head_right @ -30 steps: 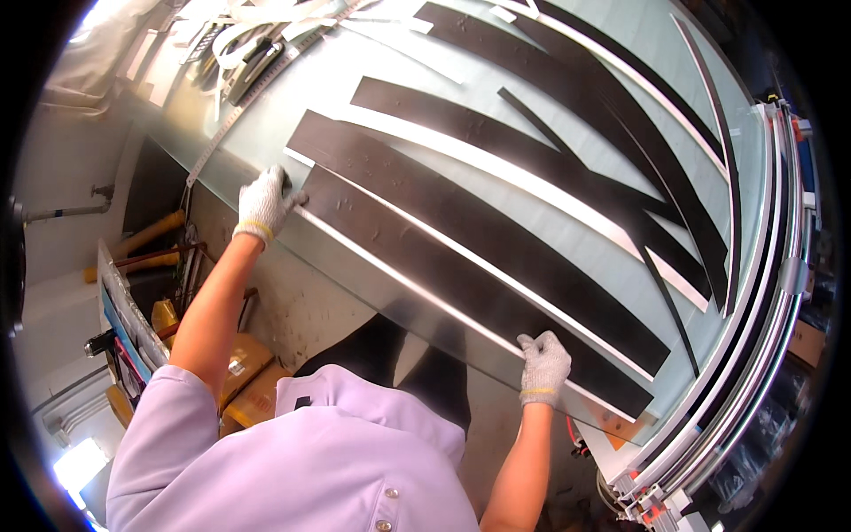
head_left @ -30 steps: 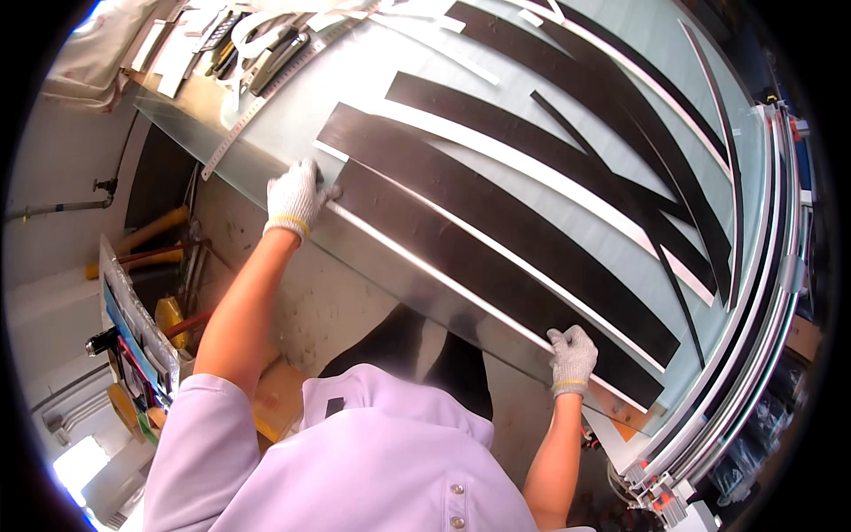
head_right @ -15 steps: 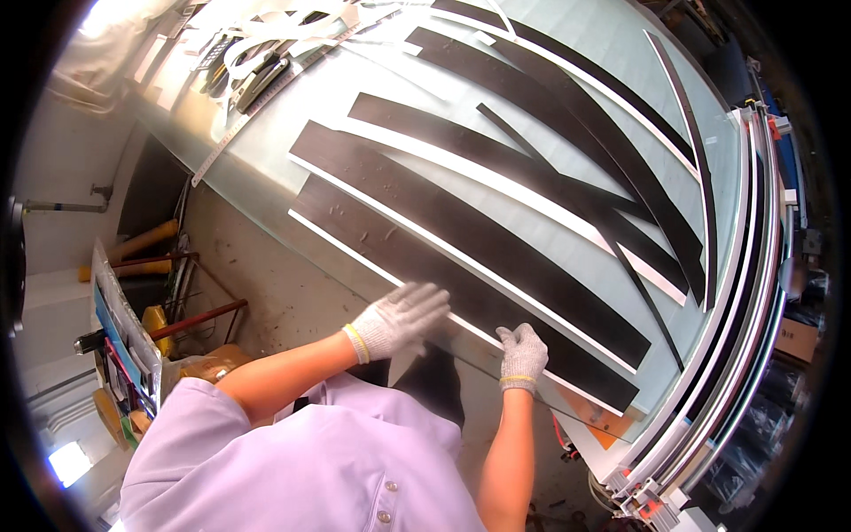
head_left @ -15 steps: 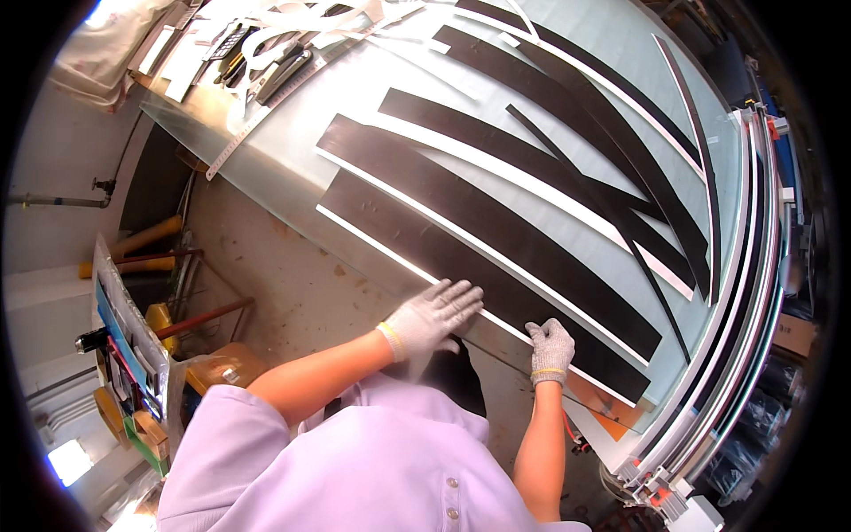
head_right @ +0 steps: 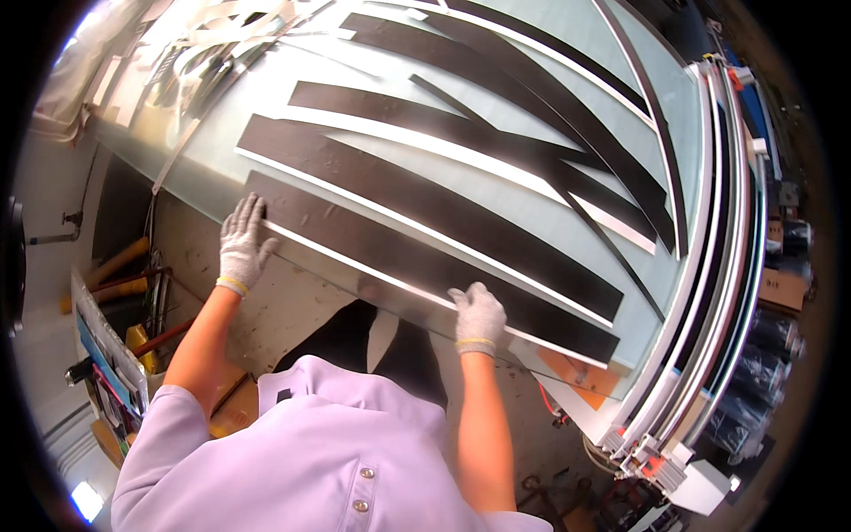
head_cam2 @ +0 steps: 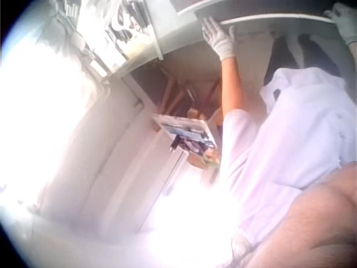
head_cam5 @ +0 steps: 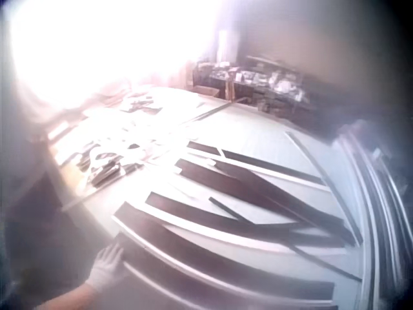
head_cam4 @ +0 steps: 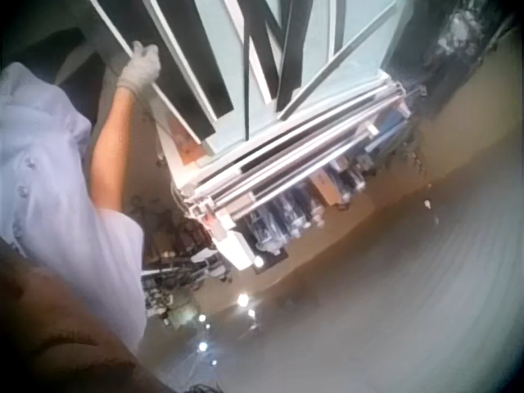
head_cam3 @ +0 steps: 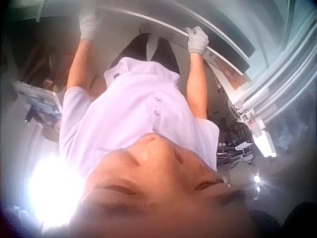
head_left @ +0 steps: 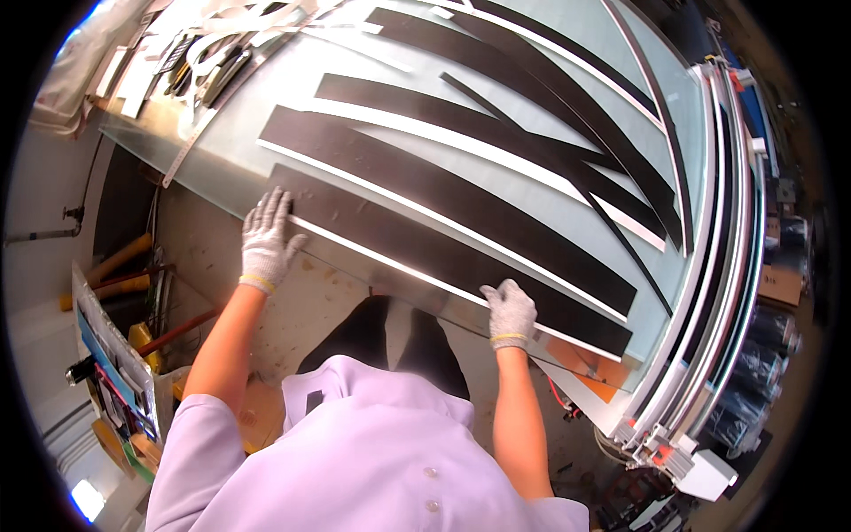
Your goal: The person arranges black and white strips on a large curved glass surface. They use a ruler to measure spacing and align the strips in a parallel pattern. The person repeatedly picks up strips, places them on the glass, and adjusts their positions to ensure even gaps between them.
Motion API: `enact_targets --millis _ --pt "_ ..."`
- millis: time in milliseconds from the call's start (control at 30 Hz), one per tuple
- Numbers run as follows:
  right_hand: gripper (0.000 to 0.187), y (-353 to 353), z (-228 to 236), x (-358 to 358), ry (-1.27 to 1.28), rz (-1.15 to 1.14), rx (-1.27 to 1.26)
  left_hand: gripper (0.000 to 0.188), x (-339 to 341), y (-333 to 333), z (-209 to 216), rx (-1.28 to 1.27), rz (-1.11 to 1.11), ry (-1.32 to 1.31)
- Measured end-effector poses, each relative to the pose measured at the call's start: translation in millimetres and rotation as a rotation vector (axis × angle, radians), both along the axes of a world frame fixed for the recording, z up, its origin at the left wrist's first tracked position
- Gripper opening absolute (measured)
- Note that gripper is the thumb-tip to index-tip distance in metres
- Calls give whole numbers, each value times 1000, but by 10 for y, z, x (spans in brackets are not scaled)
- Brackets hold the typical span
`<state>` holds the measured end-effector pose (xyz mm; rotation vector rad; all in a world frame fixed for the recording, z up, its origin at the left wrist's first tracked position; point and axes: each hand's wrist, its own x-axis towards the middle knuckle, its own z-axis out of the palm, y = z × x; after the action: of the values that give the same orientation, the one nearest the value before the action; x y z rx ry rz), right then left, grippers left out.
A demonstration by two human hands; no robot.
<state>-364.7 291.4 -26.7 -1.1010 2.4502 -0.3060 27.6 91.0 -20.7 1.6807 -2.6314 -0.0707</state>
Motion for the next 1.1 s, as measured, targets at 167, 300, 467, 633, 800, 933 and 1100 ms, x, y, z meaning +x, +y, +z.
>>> enact_targets --millis 167,300,467,633,800,933,1100 --pt "21 1 61 170 -120 -218 -533 69 -417 61 -153 -127 56 153" --pt "26 -215 -2 262 170 -133 -645 69 -2127 610 118 151 -322 459" --pt "73 -513 -112 307 402 47 -224 73 -2559 798 -190 83 -238 451" --pt "68 158 -135 -579 596 -135 30 80 -1819 265 -79 55 54 314" --pt "54 924 -525 -1686 893 -182 -128 75 -971 -172 -142 1 396 153" --pt "68 286 -336 -1297 644 -178 -51 73 -831 -321 225 67 560 169" --pt "66 -546 -643 -972 612 66 -230 75 -778 -368 102 32 605 217"
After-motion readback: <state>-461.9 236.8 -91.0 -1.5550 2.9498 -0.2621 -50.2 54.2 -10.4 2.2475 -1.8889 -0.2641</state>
